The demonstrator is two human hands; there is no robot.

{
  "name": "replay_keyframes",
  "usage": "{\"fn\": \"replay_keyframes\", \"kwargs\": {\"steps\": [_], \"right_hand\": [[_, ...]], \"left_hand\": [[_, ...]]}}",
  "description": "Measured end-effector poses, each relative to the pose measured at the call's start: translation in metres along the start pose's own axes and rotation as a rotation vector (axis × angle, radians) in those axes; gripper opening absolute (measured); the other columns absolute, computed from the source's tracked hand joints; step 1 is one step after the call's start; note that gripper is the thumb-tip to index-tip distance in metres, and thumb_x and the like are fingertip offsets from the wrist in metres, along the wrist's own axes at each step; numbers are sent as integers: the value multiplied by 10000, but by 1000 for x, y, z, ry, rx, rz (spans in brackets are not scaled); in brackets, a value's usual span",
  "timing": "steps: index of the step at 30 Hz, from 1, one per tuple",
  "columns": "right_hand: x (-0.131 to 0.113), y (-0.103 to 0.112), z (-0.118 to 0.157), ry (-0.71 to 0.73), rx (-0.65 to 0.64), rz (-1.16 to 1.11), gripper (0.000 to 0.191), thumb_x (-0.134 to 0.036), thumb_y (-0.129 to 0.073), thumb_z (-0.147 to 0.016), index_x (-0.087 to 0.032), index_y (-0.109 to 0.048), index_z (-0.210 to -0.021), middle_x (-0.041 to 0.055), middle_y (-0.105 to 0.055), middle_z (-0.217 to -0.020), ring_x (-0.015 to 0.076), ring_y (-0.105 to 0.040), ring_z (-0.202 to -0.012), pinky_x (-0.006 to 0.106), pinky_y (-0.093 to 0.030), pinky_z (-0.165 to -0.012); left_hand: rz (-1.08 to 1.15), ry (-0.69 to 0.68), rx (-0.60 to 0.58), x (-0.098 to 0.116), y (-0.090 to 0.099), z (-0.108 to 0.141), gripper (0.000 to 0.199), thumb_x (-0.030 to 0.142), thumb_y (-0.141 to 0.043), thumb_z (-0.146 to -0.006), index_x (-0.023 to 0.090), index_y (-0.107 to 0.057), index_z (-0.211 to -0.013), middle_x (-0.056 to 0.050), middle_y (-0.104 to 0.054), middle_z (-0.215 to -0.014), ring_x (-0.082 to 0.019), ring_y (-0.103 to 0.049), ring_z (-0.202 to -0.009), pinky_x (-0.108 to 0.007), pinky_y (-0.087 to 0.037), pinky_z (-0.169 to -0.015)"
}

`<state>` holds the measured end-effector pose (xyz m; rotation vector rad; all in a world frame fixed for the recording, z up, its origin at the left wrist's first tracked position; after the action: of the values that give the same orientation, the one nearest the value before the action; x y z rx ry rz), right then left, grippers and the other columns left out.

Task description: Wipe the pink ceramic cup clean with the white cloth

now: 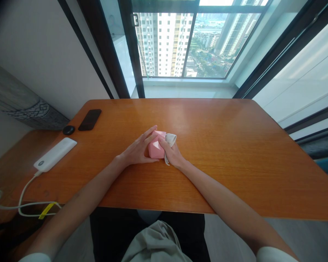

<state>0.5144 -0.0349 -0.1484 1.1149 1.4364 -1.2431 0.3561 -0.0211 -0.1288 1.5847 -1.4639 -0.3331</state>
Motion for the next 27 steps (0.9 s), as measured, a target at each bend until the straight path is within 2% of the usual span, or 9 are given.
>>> {"fn": "replay_keyframes", "kwargs": {"steps": [7,11,18,22,24,27], "right_hand": [[10,0,0,-87,-26,-66,569,-732,-802,-891,-210,-774,-1115,52,-773,-998,227,-685,-890,348,-594,-823],[13,2,-2,-85,-41,-98,534,-705,-814,-898,-217,-775,-1110,43,-765,-1008,222,-670,-918,340,-582,-861],[10,1,-2,-71,-35,-73,507,-695,-783,-931,-224,-775,-1117,44,-768,-1032,236,-682,-960,354,-578,-914],[10,0,-2,-57,-47,-61,541,-713,-756,-939,-229,-771,-1178,50,-781,-1075,248,-703,-993,372,-584,-948],[11,1,-1,-54,-36,-32,551,-732,-736,-945,-229,-768,-1169,52,-779,-1073,248,-701,-980,372,-587,-924],[10,3,1,-49,-19,38,566,-763,-729,-932,-226,-761,-1108,51,-762,-1025,240,-680,-923,365,-585,-864]], "left_hand": [[-65,5,-31,3,3,6,1227,609,-912,-866,378,-131,-1784,-199,-211,-1869,-432,-388,-1682,-641,-410,-1348],[-64,16,-19,6,4,5,1224,620,-910,-862,366,-145,-1782,-207,-261,-1849,-429,-402,-1673,-634,-428,-1338],[-24,18,19,11,5,4,1165,544,-911,-880,374,-178,-1769,-207,-289,-1829,-423,-401,-1672,-642,-451,-1316],[24,41,27,11,6,3,1129,537,-930,-854,370,-260,-1747,-193,-299,-1823,-426,-407,-1668,-643,-437,-1327],[91,68,47,11,6,2,1131,544,-954,-814,340,-315,-1725,-192,-359,-1790,-429,-427,-1652,-629,-435,-1334],[255,207,73,4,3,3,1163,533,-992,-730,296,-368,-1683,-178,-528,-1660,-419,-576,-1519,-597,-498,-1281]]}}
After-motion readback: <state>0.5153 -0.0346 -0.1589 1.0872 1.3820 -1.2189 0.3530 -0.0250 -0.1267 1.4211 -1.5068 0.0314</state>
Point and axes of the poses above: each hand's wrist, its own z-axis away from the middle knuckle, its own y-axis out of the back of the hand, x = y × z, the point moved 7 cm from there along -z, towards the middle knuckle
